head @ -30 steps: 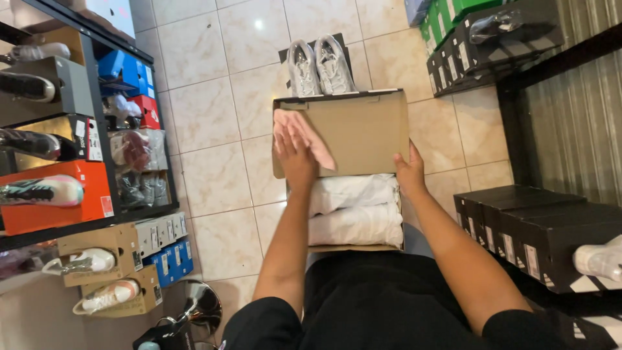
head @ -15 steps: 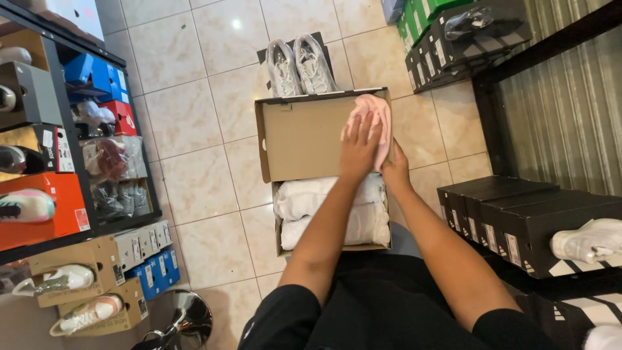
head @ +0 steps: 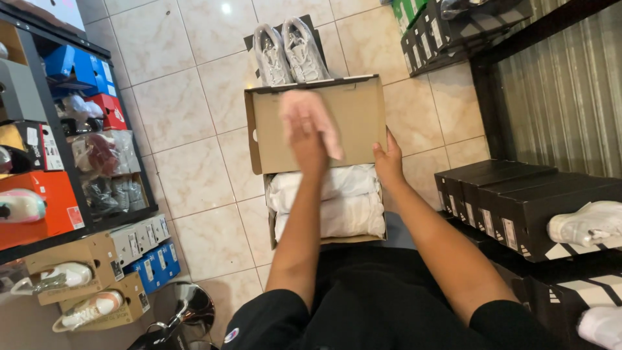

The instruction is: Cleaning and wiping shoeboxes before organizing them in storage.

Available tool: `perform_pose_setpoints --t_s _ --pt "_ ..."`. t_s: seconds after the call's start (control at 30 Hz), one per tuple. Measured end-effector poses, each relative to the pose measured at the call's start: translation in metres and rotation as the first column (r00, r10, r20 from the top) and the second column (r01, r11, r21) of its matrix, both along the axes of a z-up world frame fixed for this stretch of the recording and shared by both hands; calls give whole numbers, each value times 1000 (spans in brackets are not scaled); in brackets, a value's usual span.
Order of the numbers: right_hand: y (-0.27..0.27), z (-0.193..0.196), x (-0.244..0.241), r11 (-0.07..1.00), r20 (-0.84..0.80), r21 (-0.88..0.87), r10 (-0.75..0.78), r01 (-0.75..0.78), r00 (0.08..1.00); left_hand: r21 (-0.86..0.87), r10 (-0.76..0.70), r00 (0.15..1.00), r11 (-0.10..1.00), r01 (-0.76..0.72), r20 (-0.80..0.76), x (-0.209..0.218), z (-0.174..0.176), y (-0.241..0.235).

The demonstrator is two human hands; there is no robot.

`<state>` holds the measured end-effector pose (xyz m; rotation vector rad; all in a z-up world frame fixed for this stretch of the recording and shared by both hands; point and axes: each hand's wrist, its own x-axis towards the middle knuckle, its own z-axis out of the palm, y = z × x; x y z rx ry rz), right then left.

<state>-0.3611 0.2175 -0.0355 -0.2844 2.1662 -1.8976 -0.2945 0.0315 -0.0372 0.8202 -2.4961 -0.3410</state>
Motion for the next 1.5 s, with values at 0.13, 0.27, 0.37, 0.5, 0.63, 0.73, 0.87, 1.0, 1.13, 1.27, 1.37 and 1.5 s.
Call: perform_pose_setpoints --t_s 0.13,0.27,0.37,0.5,0.63,0.73,0.87,1.0,1.13,1.27,1.37,1.5 --pt "5 0 -4 999 -65 36 26 -24 998 -231 -467 818 883 409 -335 -19 18 58" --pt "20 6 2 995 -40 -94 29 -33 999 19 -584 754 787 617 -301 36 41 49" --pt "39 3 4 981 48 -191 50 -40 998 510 -545 753 558 654 -370 118 58 12" --pt "77 -22 19 937 251 -347 46 46 967 994 -321 941 77 -82 102 265 81 -54" --pt "80 45 55 726 569 -590 63 353 820 951 -471 852 295 -93 230 351 65 -158" --pt "93 43 82 917 269 -399 141 -23 953 783 -339 714 136 -607 612 299 120 -152" --pt "97 35 120 1000 294 8 26 -30 955 899 -486 763 140 -414 427 262 99 -147" --pt "83 59 153 934 432 355 -122 -43 894 905 -579 704 350 -240 411 229 116 -113" --pt "89 -6 159 870 382 493 -186 -29 905 833 -588 608 491 -256 534 238 65 -125" --pt "89 -27 159 720 379 688 -246 -94 892 757 -635 507 197 -623 583 253 53 -169" --pt "81 -1 156 699 374 708 -243 -106 895 522 -592 313 219 -824 743 237 132 -176" --pt "74 22 157 687 404 713 -242 -138 882 772 -655 408 522 -363 636 258 135 -174"
